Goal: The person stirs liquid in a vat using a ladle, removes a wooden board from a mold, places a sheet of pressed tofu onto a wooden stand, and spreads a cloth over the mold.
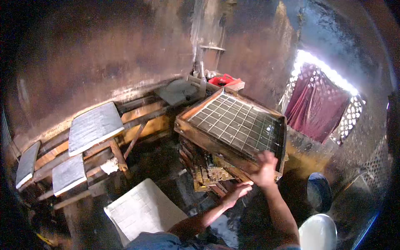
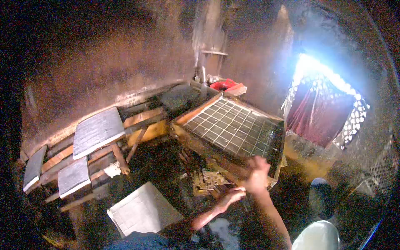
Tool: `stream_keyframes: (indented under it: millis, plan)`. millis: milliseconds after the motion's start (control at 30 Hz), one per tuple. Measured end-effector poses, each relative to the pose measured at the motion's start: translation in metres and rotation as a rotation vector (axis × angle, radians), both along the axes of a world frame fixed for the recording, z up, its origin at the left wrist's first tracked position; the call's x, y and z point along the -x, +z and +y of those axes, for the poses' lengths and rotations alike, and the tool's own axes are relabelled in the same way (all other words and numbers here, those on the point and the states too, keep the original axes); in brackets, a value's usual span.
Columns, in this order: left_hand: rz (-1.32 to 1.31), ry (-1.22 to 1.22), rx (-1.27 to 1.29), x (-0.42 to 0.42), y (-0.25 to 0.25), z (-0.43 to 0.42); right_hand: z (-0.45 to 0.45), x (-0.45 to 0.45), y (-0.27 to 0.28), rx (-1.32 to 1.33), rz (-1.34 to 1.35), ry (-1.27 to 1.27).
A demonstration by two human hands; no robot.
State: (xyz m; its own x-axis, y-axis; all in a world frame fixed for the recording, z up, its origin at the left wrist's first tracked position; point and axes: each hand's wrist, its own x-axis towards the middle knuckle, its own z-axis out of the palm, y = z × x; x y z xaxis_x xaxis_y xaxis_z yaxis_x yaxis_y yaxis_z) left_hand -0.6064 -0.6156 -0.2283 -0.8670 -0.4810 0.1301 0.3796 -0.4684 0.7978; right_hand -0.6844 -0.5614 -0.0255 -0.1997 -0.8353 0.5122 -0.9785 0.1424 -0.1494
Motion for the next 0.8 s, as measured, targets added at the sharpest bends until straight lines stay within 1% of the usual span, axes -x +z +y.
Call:
stream_keyframes:
  millis: [33, 67, 100, 133, 167, 200, 233, 300, 333, 367, 400, 433, 467, 533, 600, 633, 700, 733, 767, 800]
  plan:
    - [-0.034, 0.279, 0.244, -0.006, 0.017, -0.013, 0.004, 0.028, -0.003, 0.095, -0.088, -0.075]
    - [-0.143, 0.588, 0.47, -0.012, 0.035, -0.025, 0.008, 0.057, -0.005, 0.198, -0.18, -0.142]
    - [-0.266, 0.883, 0.604, -0.011, 0.065, -0.031, 0.014, 0.087, -0.007, 0.249, -0.159, -0.212]
    - [-0.448, 1.182, 0.693, -0.009, 0.094, -0.037, 0.016, 0.113, -0.02, 0.373, -0.286, -0.219]
    - [-0.542, 1.256, 0.687, 0.006, 0.105, -0.047, 0.01, 0.131, -0.041, 0.497, -0.412, -0.22]
    - [-0.638, 1.323, 0.674, 0.021, 0.114, -0.058, 0.003, 0.14, -0.055, 0.557, -0.946, -0.015]
    - [-0.672, 1.323, 0.599, 0.042, 0.117, -0.071, -0.004, 0.159, -0.074, 0.45, -1.086, 0.1]
    - [-0.806, 1.415, 0.691, 0.07, 0.113, -0.088, -0.014, 0.178, -0.095, 0.443, -1.145, 0.329]
    - [-0.864, 1.397, 0.72, 0.08, 0.109, -0.101, -0.029, 0.179, -0.09, 0.437, -1.094, 0.372]
    - [-0.911, 1.319, 0.76, 0.088, 0.105, -0.122, -0.043, 0.192, -0.097, 0.493, -1.208, 0.331]
    - [-0.95, 1.173, 0.783, 0.093, 0.099, -0.148, -0.065, 0.222, -0.123, 0.473, -1.047, 0.353]
    - [-0.94, 0.947, 0.762, 0.098, 0.087, -0.181, -0.08, 0.244, -0.143, 0.452, -0.884, 0.383]
    - [-0.907, 0.829, 0.72, 0.103, 0.073, -0.209, -0.072, 0.228, -0.14, 0.491, -0.953, 0.325]
    - [-0.861, 0.914, 0.685, 0.105, 0.073, -0.225, -0.076, 0.172, -0.109, 0.612, -1.077, 0.25]
    - [-0.908, 1.293, 0.74, 0.083, 0.09, -0.174, -0.071, 0.17, -0.124, 0.647, -0.897, 0.302]
    - [-0.889, 1.28, 0.748, 0.079, 0.077, -0.182, -0.059, 0.142, -0.108, 0.651, -0.963, 0.248]
    - [-0.786, 1.144, 0.659, 0.037, 0.122, -0.141, -0.058, 0.149, -0.129, 0.637, -0.983, 0.237]
    - [-0.506, 1.019, 0.567, 0.007, 0.101, -0.148, -0.041, 0.144, -0.125, 0.58, -0.93, 0.143]
    - [-0.395, 1.086, 0.825, -0.027, 0.072, -0.16, -0.023, 0.136, -0.119, 0.52, -0.875, 0.053]
    - [-0.274, 1.162, 1.077, -0.061, 0.045, -0.171, -0.005, 0.131, -0.121, 0.578, -1.17, 0.087]
